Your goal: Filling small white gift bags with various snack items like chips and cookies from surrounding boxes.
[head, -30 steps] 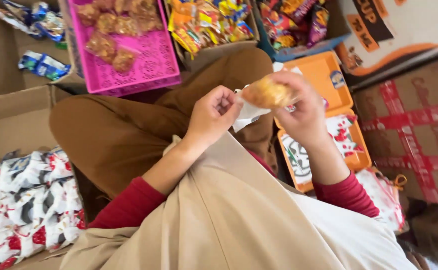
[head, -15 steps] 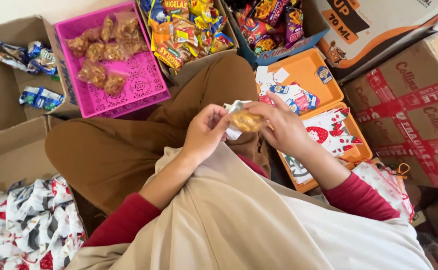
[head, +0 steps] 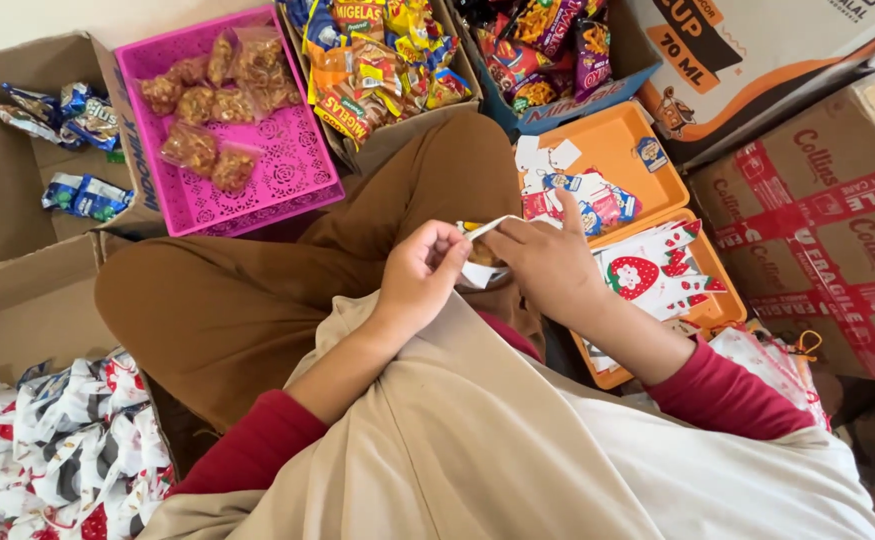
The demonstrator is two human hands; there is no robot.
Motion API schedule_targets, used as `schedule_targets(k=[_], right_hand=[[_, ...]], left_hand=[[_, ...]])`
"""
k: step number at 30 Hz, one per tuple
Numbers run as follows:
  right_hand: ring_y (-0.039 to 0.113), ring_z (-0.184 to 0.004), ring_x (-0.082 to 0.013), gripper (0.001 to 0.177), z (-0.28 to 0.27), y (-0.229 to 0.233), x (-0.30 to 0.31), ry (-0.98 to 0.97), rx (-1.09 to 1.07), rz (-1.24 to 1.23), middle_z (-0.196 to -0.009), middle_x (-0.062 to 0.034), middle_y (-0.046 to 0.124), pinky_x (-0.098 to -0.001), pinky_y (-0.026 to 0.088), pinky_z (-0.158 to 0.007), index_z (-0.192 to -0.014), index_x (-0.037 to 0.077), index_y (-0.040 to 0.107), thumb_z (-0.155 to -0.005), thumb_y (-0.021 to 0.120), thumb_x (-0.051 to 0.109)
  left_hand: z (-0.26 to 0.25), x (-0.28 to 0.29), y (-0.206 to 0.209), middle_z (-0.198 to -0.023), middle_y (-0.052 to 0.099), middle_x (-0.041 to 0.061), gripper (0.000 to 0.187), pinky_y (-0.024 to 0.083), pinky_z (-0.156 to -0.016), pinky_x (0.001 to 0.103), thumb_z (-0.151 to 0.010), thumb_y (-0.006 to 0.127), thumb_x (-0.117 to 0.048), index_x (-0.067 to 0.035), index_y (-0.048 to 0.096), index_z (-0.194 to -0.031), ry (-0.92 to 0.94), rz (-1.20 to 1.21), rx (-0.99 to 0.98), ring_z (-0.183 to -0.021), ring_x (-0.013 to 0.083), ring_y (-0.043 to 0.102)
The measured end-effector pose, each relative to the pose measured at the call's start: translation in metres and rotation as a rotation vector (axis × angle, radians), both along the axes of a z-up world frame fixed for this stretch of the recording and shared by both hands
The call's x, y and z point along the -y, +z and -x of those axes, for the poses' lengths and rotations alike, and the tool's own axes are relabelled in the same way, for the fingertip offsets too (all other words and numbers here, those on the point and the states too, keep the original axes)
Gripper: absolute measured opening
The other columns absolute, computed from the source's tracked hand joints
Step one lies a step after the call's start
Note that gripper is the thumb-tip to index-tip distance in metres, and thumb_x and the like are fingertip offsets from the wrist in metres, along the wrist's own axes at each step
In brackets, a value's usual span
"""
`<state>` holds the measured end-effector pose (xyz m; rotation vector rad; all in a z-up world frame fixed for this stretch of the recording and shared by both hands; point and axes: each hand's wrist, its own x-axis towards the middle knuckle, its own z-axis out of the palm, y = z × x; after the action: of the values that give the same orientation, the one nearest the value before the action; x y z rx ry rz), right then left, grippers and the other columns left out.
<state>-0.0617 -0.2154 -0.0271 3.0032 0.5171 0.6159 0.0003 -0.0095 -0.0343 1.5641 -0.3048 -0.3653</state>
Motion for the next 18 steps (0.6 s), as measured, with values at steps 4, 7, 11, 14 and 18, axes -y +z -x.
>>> schedule_targets(k=[4, 7, 11, 14, 18], right_hand=[[0.064, -0.094, -0.0176, 0.016, -0.005, -0.020, 0.003, -0.042, 0.026, 0.007, -0.084, 0.0066, 0.065, -0.0566, 0.034, -0.107, -0.098, 0.027, 0.062, -0.086, 0.072, 0.025], [0.046, -0.120, -0.0273, 0.022, 0.001, -0.003, -0.012, -0.036, -0.009, -0.005, -0.123, 0.0028, 0.059, -0.0604, 0.030, -0.109, -0.091, 0.026, 0.070, -0.074, 0.082, 0.035], [0.023, -0.155, -0.0410, 0.013, 0.004, 0.012, -0.028, -0.114, -0.254, -0.156, -0.167, -0.0021, 0.036, -0.0791, 0.011, -0.113, -0.097, 0.028, 0.080, -0.085, 0.077, 0.034], [0.038, -0.144, -0.0407, 0.018, -0.004, -0.004, -0.009, -0.144, -0.441, -0.300, -0.165, 0.0021, 0.040, -0.0782, 0.019, -0.112, -0.099, 0.030, 0.080, -0.091, 0.069, 0.042], [0.072, -0.097, -0.0379, 0.012, 0.001, -0.004, 0.000, -0.159, -0.388, -0.450, -0.153, 0.0137, 0.055, -0.0541, 0.059, -0.077, -0.102, 0.030, 0.075, -0.096, 0.064, 0.031]], left_hand=[[-0.001, -0.003, 0.003, -0.073, 0.067, 0.005, 0.009, 0.057, -0.054, 0.026, -0.097, 0.071, -0.020, -0.011, 0.072, -0.096, 0.010, -0.013, 0.103, -0.061, 0.0117, 0.064], [0.003, -0.006, 0.005, -0.076, 0.070, 0.005, 0.008, 0.057, -0.059, 0.027, -0.097, 0.070, -0.021, -0.013, 0.072, -0.096, -0.011, -0.085, 0.092, -0.068, 0.0126, 0.066], [0.007, -0.007, 0.008, -0.077, 0.071, 0.003, 0.007, 0.056, -0.062, 0.026, -0.096, 0.070, -0.022, -0.015, 0.072, -0.096, -0.051, -0.118, 0.080, -0.072, 0.0119, 0.066], [0.006, -0.008, 0.005, -0.078, 0.072, 0.002, 0.008, 0.056, -0.063, 0.026, -0.096, 0.070, -0.023, -0.016, 0.072, -0.097, -0.061, -0.120, 0.085, -0.074, 0.0111, 0.066], [0.006, -0.010, 0.006, -0.077, 0.071, 0.001, 0.009, 0.057, -0.063, 0.024, -0.097, 0.069, -0.024, -0.016, 0.072, -0.096, -0.056, -0.103, 0.080, -0.073, 0.0103, 0.066]])
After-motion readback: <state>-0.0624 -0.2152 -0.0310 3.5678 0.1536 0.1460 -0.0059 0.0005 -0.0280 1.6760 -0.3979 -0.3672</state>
